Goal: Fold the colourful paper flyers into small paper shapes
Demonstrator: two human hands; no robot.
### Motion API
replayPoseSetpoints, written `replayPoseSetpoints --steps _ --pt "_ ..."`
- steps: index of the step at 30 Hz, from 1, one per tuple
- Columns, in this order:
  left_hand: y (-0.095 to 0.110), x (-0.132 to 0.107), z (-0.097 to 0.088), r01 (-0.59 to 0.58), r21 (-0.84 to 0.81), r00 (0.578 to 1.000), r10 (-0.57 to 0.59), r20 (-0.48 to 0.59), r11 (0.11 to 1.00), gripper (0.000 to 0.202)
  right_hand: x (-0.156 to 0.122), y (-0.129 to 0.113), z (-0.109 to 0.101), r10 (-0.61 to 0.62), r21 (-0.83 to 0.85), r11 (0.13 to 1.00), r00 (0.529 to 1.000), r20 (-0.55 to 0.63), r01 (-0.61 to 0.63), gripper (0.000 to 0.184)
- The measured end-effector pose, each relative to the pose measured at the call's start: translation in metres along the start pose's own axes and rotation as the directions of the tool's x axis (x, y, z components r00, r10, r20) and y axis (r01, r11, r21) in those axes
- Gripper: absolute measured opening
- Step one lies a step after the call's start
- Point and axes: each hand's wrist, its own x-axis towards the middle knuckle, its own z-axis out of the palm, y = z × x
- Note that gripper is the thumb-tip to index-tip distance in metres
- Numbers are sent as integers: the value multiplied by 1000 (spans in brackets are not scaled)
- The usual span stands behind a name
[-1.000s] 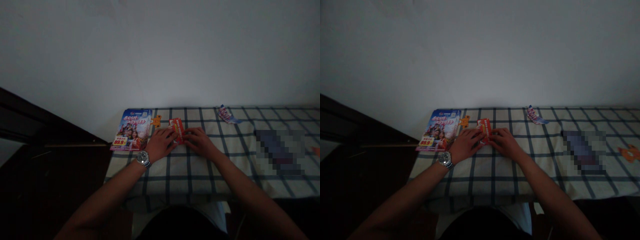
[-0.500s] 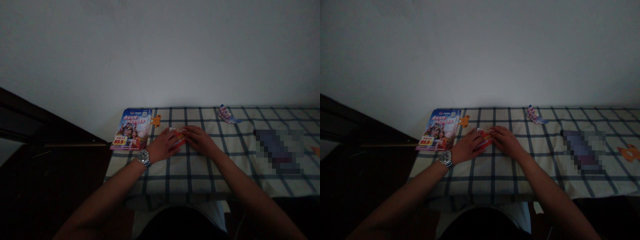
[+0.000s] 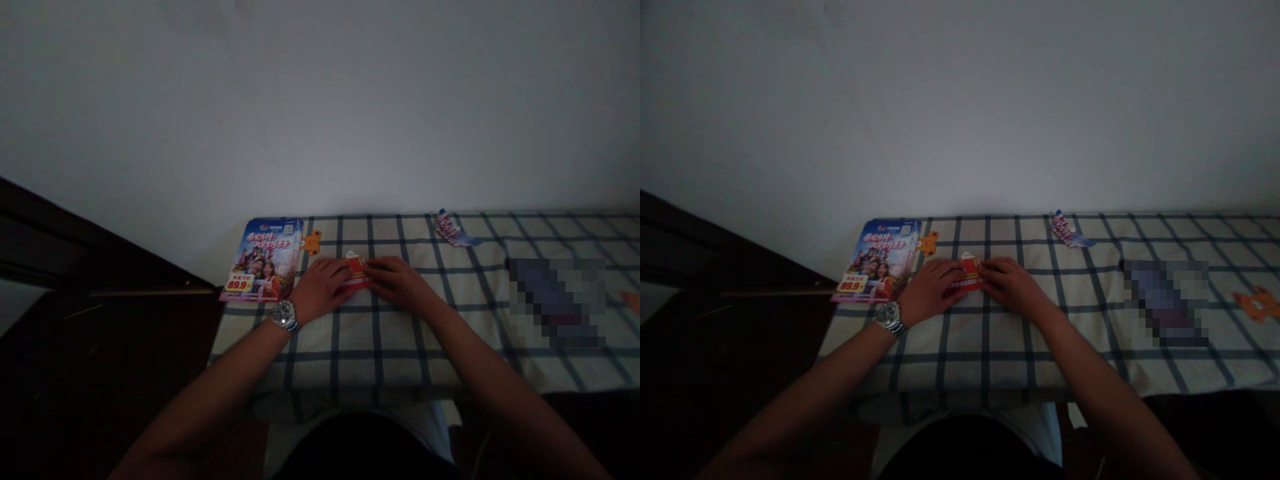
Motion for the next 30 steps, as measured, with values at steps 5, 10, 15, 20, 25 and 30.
replayPoseSetpoints --steps 5,10,15,20,25,30 --pt "-2 -1 2 21 -1 1000 -21 0 1000 37 -1 1 -1 -5 -25 1000 1000 1 5 32" --pt "-2 0 2 8 5 1000 -8 -11 1000 30 0 -1 -2 4 -1 1000 1000 4 -4 33" --pt "-2 1 3 -6 -4 1000 6 -23 1000 25 1 -3 -4 12 -5 1000 1000 9 -12 34" --pt "-3 1 2 -9 -15 1000 8 -19 1000 26 1 -4 -4 1 -25 1000 1000 9 0 25" --pt "-2 0 -1 -2 -20 1000 2 13 1000 33 2 -5 -4 8 -32 999 1000 -1 -8 21" --pt "-2 1 3 -3 -41 1000 3 -1 999 25 3 -9 -8 33 -29 999 999 16 -33 16"
